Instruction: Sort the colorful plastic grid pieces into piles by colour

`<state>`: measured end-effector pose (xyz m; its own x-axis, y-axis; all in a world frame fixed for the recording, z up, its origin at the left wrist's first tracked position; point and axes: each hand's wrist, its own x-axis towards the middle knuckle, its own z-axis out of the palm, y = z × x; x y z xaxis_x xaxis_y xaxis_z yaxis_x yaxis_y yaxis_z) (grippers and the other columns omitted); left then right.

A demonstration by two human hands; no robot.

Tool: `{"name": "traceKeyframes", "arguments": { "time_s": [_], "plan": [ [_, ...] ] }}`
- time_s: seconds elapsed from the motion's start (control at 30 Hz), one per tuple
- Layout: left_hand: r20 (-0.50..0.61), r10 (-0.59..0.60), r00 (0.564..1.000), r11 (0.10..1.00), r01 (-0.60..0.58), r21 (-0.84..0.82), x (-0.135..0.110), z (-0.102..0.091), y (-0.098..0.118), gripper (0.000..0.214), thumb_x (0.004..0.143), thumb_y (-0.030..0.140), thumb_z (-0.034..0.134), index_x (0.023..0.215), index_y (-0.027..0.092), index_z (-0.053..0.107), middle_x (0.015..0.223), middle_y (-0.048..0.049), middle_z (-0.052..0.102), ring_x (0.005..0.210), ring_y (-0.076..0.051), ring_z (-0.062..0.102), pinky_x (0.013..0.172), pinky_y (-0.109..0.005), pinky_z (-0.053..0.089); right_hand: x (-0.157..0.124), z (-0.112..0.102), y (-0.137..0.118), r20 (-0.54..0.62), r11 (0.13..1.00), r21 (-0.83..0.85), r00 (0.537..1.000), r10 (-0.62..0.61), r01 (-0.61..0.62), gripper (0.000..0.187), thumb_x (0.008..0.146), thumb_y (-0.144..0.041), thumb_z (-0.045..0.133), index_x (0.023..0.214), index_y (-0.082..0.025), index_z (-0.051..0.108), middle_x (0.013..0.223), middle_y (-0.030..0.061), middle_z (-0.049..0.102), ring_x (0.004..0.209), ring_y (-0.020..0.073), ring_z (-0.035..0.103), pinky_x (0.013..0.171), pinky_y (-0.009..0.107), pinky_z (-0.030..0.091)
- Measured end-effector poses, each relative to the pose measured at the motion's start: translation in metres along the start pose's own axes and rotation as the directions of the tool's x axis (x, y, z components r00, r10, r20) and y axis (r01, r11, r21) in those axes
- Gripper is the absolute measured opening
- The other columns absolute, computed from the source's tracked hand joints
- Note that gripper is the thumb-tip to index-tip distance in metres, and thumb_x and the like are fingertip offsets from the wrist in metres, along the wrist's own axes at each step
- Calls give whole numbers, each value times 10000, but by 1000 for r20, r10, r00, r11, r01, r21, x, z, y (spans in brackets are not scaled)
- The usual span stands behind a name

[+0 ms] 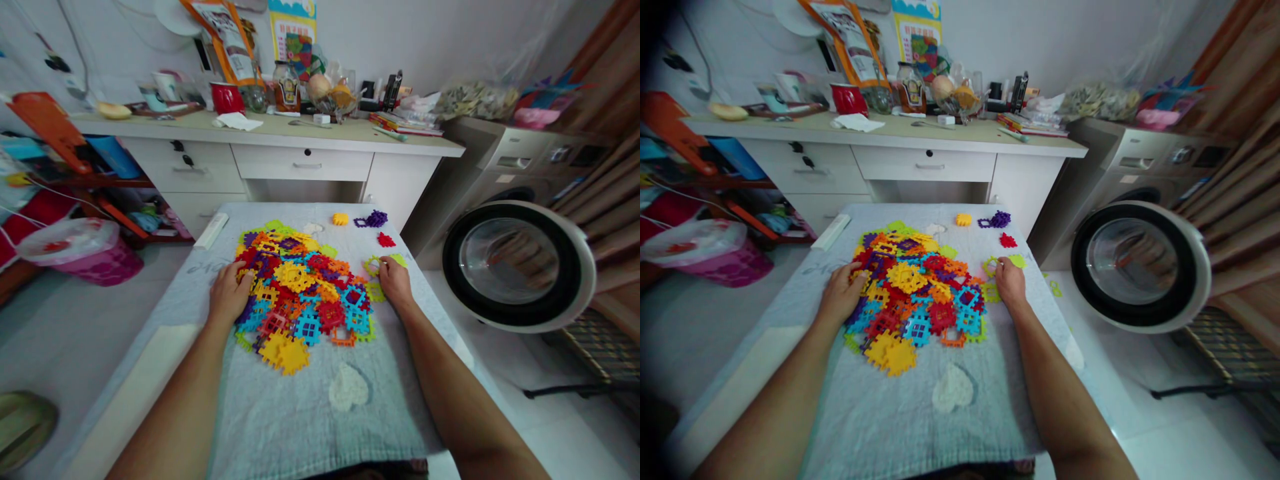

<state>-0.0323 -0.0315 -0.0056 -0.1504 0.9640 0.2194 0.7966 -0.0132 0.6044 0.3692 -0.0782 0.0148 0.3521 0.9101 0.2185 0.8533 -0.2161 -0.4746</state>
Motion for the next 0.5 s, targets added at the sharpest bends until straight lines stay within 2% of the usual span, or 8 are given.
{"name": "traceKeyframes", "arguments": {
  "time_s": [0.13,0.23,0.37,0.43,0.5],
  "plan": [
    [-2,-4,1000,1000,4,-2,1,2,-2,486,898,457,436,1273,194,598,1343,-136,582,1293,-299,526,1124,-482,394,0,4,7,-93,990,-114,991,-97,86,388,924,-333,509,1193,-108,675,1121,172,684,1054,284,604,951,378,426],
    [-5,-3,1000,1000,3,-3,2,2,-3,498,898,467,433,1280,192,596,1345,-137,580,1296,-299,523,1129,-477,387,0,9,10,-84,971,-183,982,-171,153,475,876,-427,600,1226,-112,655,1154,183,658,1087,305,572,976,409,410],
    [-6,3,1000,1000,-3,-1,2,3,-4,508,893,470,431,1279,184,597,1342,-141,583,1288,-305,527,1126,-480,387,2,14,9,-20,967,-206,987,-158,151,451,827,-408,658,1184,-133,662,1076,155,680,1031,285,584,958,393,405],
    [-6,6,1000,1000,-6,-1,3,4,-6,503,892,473,429,1271,190,600,1335,-139,586,1284,-304,529,1119,-481,392,5,12,11,-56,974,-182,987,-149,137,419,819,-389,662,1158,-142,668,1057,142,681,1018,279,585,953,387,405],
    [-7,10,1000,1000,-10,-3,3,4,-6,497,891,480,430,1263,200,603,1326,-134,590,1280,-301,531,1113,-478,400,10,6,18,-148,983,-153,981,-126,104,402,818,-392,660,1134,-144,672,1067,143,672,1019,283,581,953,391,407]
  ]
}}
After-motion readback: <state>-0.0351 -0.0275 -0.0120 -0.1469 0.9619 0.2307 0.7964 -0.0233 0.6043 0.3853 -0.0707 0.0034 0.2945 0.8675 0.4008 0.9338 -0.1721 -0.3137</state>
